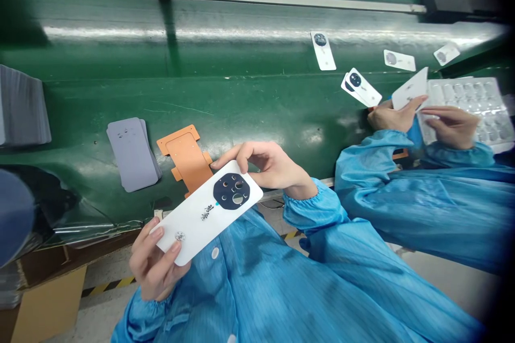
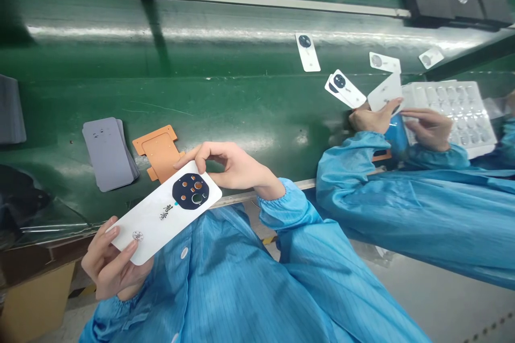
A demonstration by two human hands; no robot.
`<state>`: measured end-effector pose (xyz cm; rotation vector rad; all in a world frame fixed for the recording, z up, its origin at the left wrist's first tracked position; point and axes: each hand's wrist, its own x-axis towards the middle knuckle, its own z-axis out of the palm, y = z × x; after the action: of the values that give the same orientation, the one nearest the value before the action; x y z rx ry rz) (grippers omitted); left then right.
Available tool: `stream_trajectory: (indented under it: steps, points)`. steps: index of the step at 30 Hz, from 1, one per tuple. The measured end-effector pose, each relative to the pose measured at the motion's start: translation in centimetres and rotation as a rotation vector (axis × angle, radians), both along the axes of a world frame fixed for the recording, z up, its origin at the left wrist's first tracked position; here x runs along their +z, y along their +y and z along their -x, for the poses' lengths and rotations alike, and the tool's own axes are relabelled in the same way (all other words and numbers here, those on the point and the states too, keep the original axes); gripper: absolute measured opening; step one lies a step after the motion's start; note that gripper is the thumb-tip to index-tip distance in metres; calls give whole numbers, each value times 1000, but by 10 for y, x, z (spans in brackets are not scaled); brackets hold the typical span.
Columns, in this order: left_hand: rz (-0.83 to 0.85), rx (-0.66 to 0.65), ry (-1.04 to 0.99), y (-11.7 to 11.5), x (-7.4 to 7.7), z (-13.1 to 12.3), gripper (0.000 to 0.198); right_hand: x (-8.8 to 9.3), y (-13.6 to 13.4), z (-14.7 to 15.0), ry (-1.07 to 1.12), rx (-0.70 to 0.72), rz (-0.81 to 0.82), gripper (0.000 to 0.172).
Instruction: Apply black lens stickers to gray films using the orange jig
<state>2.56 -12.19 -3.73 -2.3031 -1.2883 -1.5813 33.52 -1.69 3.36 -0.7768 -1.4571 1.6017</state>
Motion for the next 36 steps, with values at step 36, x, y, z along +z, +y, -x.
stream_trajectory:
  steps: [36]
  points:
    - [2078,-1133,-1282,36,-11,-48,70,-25,5,48,-70,20,270,32]
